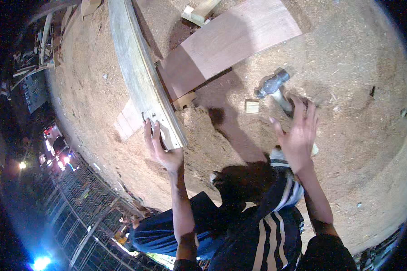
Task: The person aligns wooden planks on a dirt floor, positions small blocks, and drives nails into the wood using a hammer to assemble a structure.
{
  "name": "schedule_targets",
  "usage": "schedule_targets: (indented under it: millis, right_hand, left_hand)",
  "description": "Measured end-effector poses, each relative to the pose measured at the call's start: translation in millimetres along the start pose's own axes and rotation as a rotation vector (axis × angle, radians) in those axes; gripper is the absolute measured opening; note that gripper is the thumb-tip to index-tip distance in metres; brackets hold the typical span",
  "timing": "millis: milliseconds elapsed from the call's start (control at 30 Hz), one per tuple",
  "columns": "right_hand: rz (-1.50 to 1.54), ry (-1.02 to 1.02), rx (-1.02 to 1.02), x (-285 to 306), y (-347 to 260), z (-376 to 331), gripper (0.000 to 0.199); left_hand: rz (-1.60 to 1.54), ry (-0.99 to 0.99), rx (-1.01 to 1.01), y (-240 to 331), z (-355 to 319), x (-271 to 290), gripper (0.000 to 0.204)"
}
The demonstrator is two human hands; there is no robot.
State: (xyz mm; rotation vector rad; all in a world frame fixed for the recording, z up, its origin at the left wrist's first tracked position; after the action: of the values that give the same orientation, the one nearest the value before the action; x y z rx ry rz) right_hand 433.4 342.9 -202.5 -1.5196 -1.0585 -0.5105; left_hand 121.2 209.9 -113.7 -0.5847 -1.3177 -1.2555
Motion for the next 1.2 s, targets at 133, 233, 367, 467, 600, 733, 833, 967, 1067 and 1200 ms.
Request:
schedule_targets:
  millis: [133,233,367,467,600,733,833,967,1067,1200]
  right_hand:
    - [-0.185,0.005,-0.097,-15,45,-29,0.065]
    - [-0.208,-0.006,-0.091,-20,52,-25,0.061]
    - [-0.040,0.076,0.011,-17,51,-16,0.049]
    - [-0.038,-0.010,-0.009,-20,55,-12,0.046]
    - [0.009,0.039,-0.003,-24,57,-12,0.037]
    - [-0.006,0.020,-0.008,-15,53,-11,0.038]
    - [-0.031,-0.069,-0.049,-12,47,-10,0.037]
    - [0.022,-0.120,-0.030,-8,50,-8,0.034]
    - [0.184,-0.126,0.023,2,45,-7,0.037]
    - [0.231,-0.243,0.168,5,30,-19,0.033]
  left_hand:
    - [-0.034,0.042,-0.027,13,8,-4,0.064]
    - [-0.110,-0.106,-0.010,36,18,1,0.074]
    - [-0.227,-0.257,-0.017,32,19,11,0.082]
    - [-0.235,-0.005,0.256,17,11,16,0.077]
    - [-0.437,-0.065,0.989,-44,-5,19,0.094]
    - [-0.367,-0.265,1.158,-48,1,18,0.086]
    - [-0.602,-0.257,1.202,-61,-2,11,0.075]
    - [-0.823,-0.159,1.302,-45,-6,-1,0.062]
    - [-0.880,-0.152,1.220,-67,-11,-1,0.059]
    - [-0.919,-0.096,1.225,-69,-13,-2,0.057]
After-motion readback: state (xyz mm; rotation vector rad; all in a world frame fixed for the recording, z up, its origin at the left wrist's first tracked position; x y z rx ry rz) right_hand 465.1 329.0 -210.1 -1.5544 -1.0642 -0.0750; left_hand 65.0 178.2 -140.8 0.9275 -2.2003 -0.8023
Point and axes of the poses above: each hand's wrist, its own z-axis towards the middle knuckle, its own x-axis out of the back of the hand, y = z × x, the point moved 7 cm from there along z, towards the middle knuckle, and after that the axes turned 7 degrees about -z, right-handed, at the moved point
